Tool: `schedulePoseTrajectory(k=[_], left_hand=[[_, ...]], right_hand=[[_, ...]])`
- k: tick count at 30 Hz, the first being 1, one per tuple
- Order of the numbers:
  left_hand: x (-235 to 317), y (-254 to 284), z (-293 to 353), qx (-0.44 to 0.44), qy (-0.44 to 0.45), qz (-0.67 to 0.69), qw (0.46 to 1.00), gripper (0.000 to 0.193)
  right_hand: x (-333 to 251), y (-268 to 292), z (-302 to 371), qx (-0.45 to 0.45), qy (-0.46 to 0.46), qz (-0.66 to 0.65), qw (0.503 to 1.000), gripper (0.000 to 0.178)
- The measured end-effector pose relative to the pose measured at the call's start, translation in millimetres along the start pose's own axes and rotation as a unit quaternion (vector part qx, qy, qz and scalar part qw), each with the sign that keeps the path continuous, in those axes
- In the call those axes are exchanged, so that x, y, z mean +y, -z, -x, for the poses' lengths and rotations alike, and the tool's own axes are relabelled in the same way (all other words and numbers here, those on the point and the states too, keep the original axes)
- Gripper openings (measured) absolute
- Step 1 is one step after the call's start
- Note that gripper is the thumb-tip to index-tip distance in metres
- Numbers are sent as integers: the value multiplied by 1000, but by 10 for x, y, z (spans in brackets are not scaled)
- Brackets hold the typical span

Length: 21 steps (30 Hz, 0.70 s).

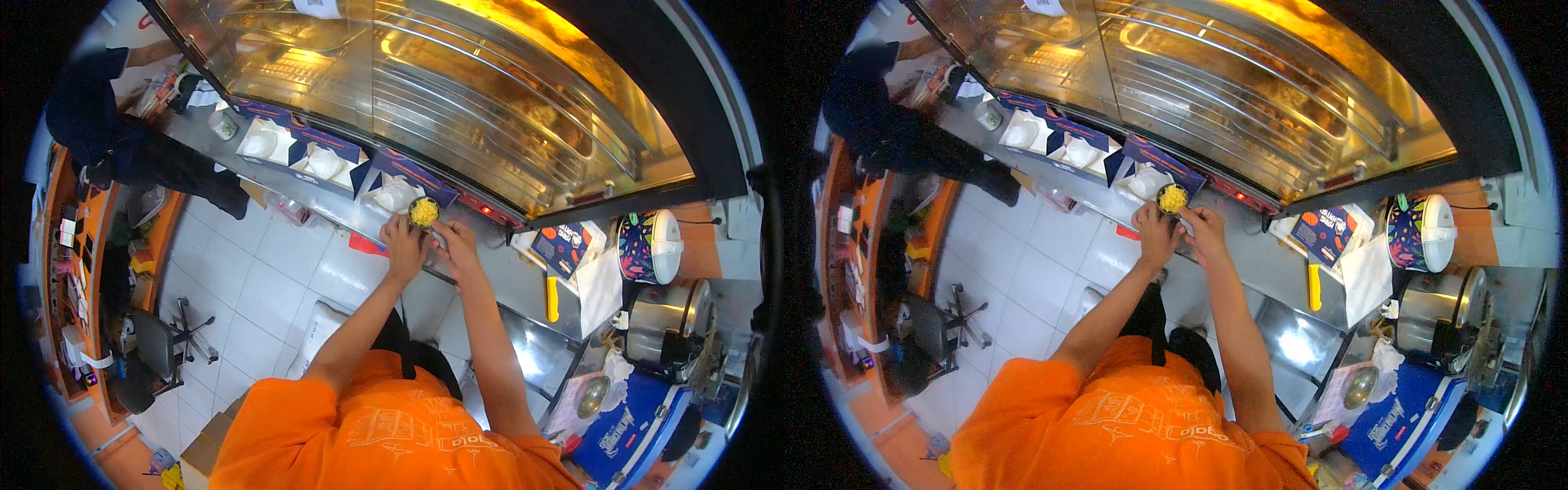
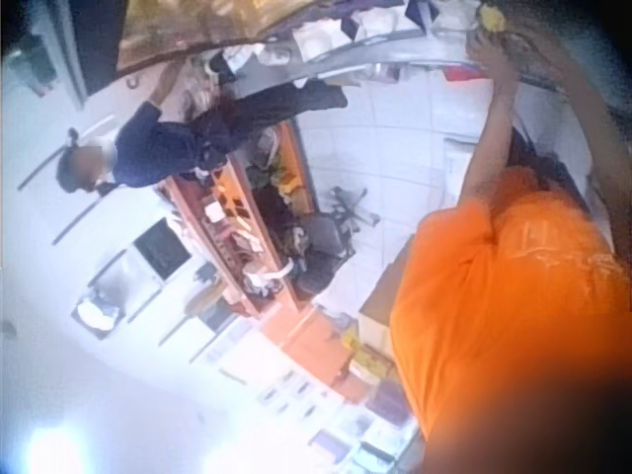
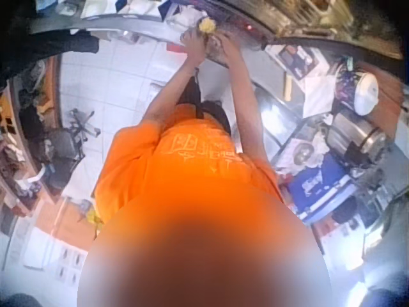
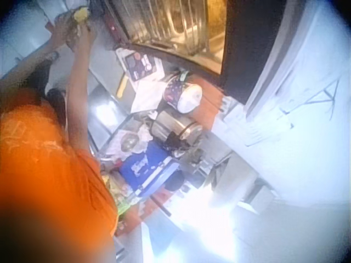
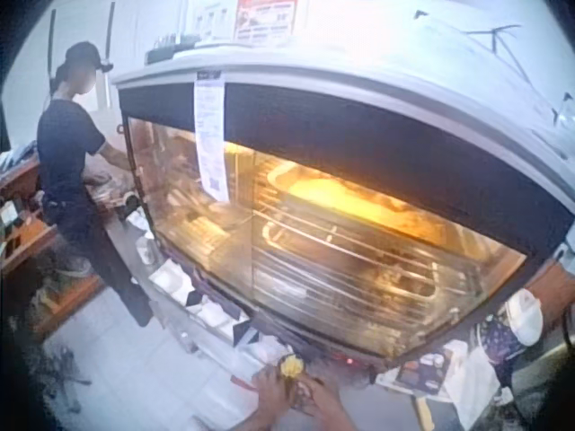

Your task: The person retrieves a can from a sink, walks through a commercial kitchen, and places the can on a counter. They then open several boxes, place white buns into each, and add scoops of scrambled eggs into the boxes using a spoon. Finally, they place a small plastic bag into one of the boxes.

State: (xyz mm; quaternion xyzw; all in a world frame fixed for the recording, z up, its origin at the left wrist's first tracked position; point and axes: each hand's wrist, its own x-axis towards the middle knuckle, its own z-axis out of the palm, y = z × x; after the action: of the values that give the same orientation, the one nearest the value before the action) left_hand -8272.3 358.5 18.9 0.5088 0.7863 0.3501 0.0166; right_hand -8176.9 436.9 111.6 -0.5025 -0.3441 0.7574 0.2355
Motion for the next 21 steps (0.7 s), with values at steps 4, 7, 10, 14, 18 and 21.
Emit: schedulePoseTrajectory(k=[4,7,10,14,18,21], left_hand=[[-122,-116,216,36,-14,81,996,25],[-153,-169,288,57,-14,102,993,23],[-160,-175,295,78,-24,114,990,23],[-151,-118,273,104,-48,93,989,26],[-102,-54,277,109,13,107,988,27],[-49,-26,298,114,34,107,987,27]], right_hand=[[172,-125,-220,65,81,131,986,20],[306,-80,-370,61,293,259,918,22],[379,5,-474,82,524,476,702,22],[351,80,-527,36,310,439,843,13],[215,92,-511,14,171,410,896,12],[132,56,-436,24,317,541,778,13]])
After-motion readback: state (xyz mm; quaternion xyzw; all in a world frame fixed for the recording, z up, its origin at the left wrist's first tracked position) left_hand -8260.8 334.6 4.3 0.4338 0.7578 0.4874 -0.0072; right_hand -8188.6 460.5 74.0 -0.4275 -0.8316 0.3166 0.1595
